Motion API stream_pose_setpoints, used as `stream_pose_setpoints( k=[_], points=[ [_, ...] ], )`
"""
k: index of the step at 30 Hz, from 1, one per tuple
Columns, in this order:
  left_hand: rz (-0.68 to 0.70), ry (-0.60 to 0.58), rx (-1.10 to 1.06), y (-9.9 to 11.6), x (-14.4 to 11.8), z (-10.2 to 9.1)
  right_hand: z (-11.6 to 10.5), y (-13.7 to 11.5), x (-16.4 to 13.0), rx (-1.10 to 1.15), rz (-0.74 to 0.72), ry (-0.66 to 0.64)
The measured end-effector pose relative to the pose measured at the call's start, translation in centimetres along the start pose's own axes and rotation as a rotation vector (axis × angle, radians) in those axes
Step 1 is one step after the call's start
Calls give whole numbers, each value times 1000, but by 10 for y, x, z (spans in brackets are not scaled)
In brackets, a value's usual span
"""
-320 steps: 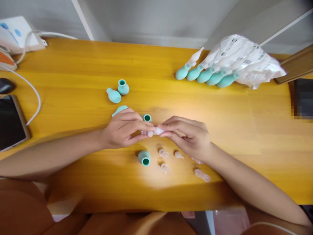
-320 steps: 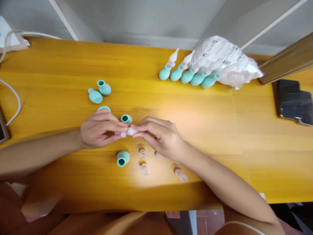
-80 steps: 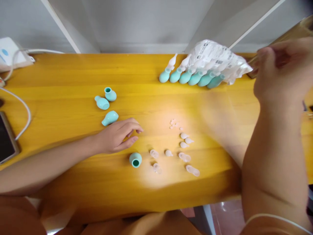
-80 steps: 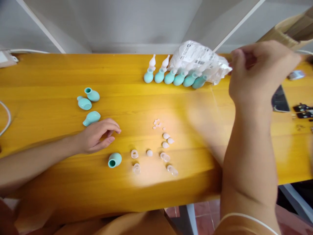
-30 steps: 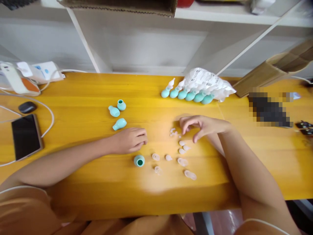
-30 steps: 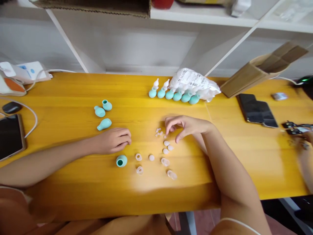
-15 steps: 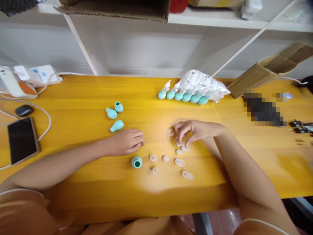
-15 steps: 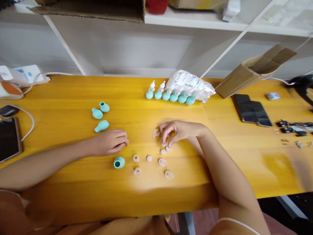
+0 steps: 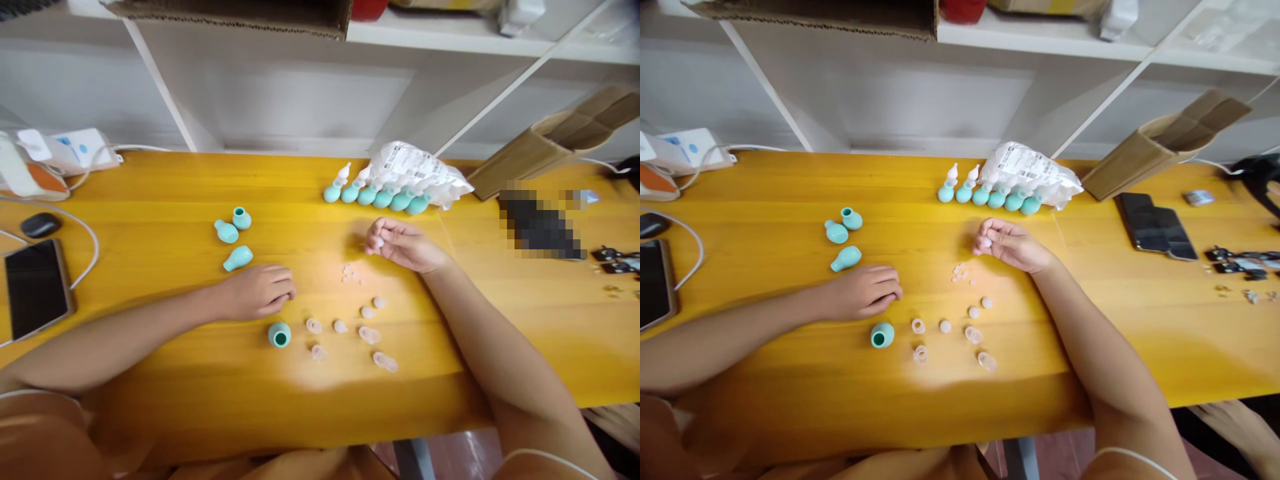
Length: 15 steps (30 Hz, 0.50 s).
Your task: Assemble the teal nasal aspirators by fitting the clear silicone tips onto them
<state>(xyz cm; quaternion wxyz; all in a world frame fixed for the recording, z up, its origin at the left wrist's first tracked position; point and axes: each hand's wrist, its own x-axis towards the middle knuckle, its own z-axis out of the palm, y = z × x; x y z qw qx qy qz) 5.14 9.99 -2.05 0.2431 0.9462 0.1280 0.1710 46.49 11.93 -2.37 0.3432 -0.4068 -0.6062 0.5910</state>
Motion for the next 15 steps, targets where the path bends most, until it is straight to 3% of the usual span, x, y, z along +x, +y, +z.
stream_pose_setpoints(
  k=[4,10,15],
  points=[
    [9,4,0,-1,0,1,5,-7,0,-108,85,-34],
    [5,-3,1,-1,1,1,12,-25,0,-478,67,-267],
    [17,13,5,-1,0,2,17,-24,2,-516,22,-242]
  ],
)
